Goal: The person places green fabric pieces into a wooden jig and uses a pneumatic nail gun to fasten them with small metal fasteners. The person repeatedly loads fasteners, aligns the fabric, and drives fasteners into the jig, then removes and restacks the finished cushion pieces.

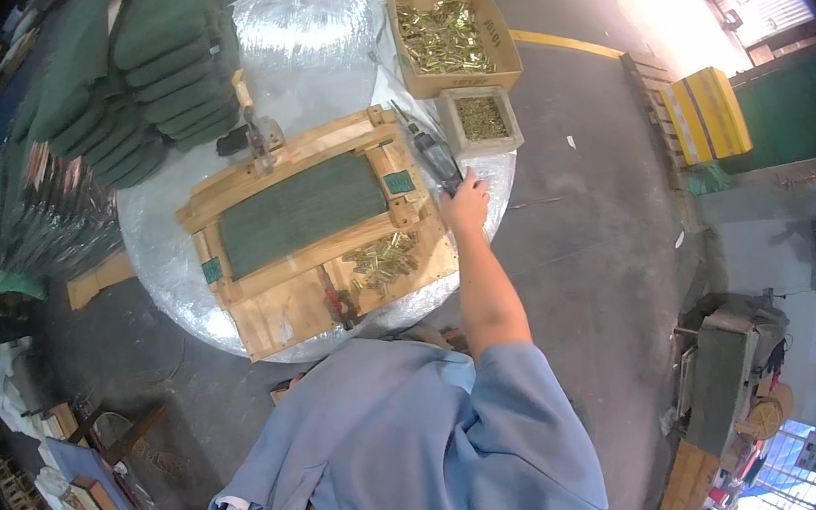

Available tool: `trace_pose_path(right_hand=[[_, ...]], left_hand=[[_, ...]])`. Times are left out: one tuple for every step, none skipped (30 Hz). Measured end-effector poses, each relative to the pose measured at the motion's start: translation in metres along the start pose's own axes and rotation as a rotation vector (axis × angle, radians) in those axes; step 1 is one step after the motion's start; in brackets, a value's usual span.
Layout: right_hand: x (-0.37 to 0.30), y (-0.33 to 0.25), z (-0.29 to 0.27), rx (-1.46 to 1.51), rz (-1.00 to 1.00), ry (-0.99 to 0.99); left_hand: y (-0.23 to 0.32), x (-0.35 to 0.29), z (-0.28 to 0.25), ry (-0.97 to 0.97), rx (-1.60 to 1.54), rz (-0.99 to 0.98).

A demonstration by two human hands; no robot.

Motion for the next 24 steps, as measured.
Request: trace_pose_path(right_hand=[[0.009, 0.011, 0.002, -0.026, 0.083, 0.027], [0.020, 0.007, 0.002, -0.050, 0.139, -0.105], [0.034, 0.002, -0.001, -0.059, 0.121, -0.168], [0.040, 0.002, -0.006, -0.079, 0.115, -0.243], [0.043, -0.001, -0.009, -0.096, 0.103, -0.313], [0.043, -0.004, -0.005, -0.081, 0.089, -0.294], [0.032, -0.005, -0.002, -0.013, -0.035, -0.151], [0.010, -0.006, 0.003, 0.058, -0.159, -0.014], [-0.014, -0.010, 0.004, 0.130, -0.283, 0.123], [-0.036, -0.014, 0.004, 0.201, -0.389, 0.158], [-0.060, -0.019, 0.000, 0.273, -0.493, 0.195], [-0.086, -0.026, -0.009, 0.306, -0.464, 0.114], [-0.107, -0.031, -0.018, 0.337, -0.431, 0.033], [-0.123, -0.033, -0.019, 0.347, -0.372, 0.012], [-0.136, -0.034, -0.020, 0.353, -0.309, -0.007], [-0.142, -0.034, -0.020, 0.359, -0.245, -0.026], [-0.142, -0.037, -0.022, 0.394, -0.191, -0.061], [-0.143, -0.037, -0.023, 0.426, -0.133, -0.094], [-0.144, -0.037, -0.023, 0.458, -0.074, -0.128], [-0.141, -0.041, -0.023, 0.455, -0.062, -0.140], [-0.136, -0.039, -0.019, 0.445, -0.040, -0.145], [-0.131, -0.037, -0.016, 0.435, -0.018, -0.150], [-0.127, -0.039, -0.010, 0.445, -0.021, -0.131], [-0.125, -0.036, -0.003, 0.452, -0.015, -0.111]], left_hand=[[0.008, -0.002, -0.005, -0.004, 0.034, 0.057], [0.028, -0.014, -0.015, 0.010, 0.042, 0.099], [0.056, -0.017, -0.022, 0.025, 0.039, 0.153], [0.071, -0.020, -0.033, 0.016, 0.090, 0.173], [0.084, -0.022, -0.040, 0.009, 0.135, 0.194], [0.093, -0.021, -0.043, 0.005, 0.178, 0.219], [0.101, -0.020, -0.047, -0.044, 0.142, 0.188], [0.105, -0.018, -0.052, -0.091, 0.108, 0.150], [0.108, -0.016, -0.056, -0.137, 0.071, 0.113], [0.120, -0.019, -0.060, -0.145, 0.051, 0.137], [0.140, -0.029, -0.067, -0.156, 0.030, 0.164], [0.160, -0.040, -0.074, -0.159, 0.010, 0.189], [0.171, -0.044, -0.078, -0.169, -0.023, 0.185], [0.179, -0.047, -0.080, -0.182, -0.055, 0.183], [0.193, -0.050, -0.082, -0.199, -0.084, 0.185], [0.205, -0.055, -0.084, -0.197, -0.085, 0.193], [0.226, -0.066, -0.089, -0.192, -0.089, 0.206], [0.240, -0.069, -0.092, -0.192, -0.091, 0.218], [0.251, -0.066, -0.095, -0.246, -0.040, 0.244], [0.259, -0.064, -0.098, -0.291, 0.003, 0.266], [0.270, -0.063, -0.099, -0.348, 0.053, 0.292], [0.282, -0.063, -0.099, -0.385, 0.066, 0.332], [0.296, -0.068, -0.101, -0.410, 0.073, 0.367], [0.306, -0.071, -0.100, -0.442, 0.086, 0.401]])
Point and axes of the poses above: each hand's wrist, its own x-axis towards the middle knuckle, its own z-axis out of the palm, y = z × x, the point moved 1 cm from there along x, towards the middle knuckle, and after that the axes turned 15 degrees about y, right-handed, at the moved point
